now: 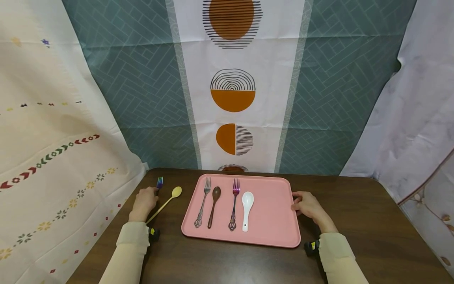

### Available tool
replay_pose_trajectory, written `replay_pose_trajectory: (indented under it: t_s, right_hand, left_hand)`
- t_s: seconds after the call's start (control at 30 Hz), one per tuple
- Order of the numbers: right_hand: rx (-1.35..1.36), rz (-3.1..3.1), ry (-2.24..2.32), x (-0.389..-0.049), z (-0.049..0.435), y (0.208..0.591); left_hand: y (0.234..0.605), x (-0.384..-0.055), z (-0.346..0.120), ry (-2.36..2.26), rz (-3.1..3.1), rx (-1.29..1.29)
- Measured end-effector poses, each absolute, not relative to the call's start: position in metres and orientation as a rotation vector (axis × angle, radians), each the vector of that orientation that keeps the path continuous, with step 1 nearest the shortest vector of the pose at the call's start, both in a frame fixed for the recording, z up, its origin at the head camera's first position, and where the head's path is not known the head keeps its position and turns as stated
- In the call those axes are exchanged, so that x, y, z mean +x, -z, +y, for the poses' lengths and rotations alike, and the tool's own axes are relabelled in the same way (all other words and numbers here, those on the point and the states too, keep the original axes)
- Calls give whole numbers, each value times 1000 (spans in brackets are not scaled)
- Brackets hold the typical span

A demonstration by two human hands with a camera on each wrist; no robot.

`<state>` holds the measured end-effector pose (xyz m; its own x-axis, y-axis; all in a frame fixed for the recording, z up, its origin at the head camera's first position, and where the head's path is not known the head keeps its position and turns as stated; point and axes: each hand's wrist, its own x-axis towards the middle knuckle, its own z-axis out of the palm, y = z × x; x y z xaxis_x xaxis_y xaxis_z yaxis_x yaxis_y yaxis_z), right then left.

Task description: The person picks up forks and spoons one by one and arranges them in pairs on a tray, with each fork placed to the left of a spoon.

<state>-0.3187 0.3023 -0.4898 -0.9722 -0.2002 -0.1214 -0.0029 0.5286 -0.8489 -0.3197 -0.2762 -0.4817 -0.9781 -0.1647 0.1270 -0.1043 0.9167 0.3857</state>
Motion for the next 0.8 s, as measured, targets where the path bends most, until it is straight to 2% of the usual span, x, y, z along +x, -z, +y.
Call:
replay_pose_trajectory:
  t_s: [0.8]
  right_hand:
    - [-158,2572,1420,-318,301,488]
  left_hand:
    - [467,-314,-273,546,-2885,179]
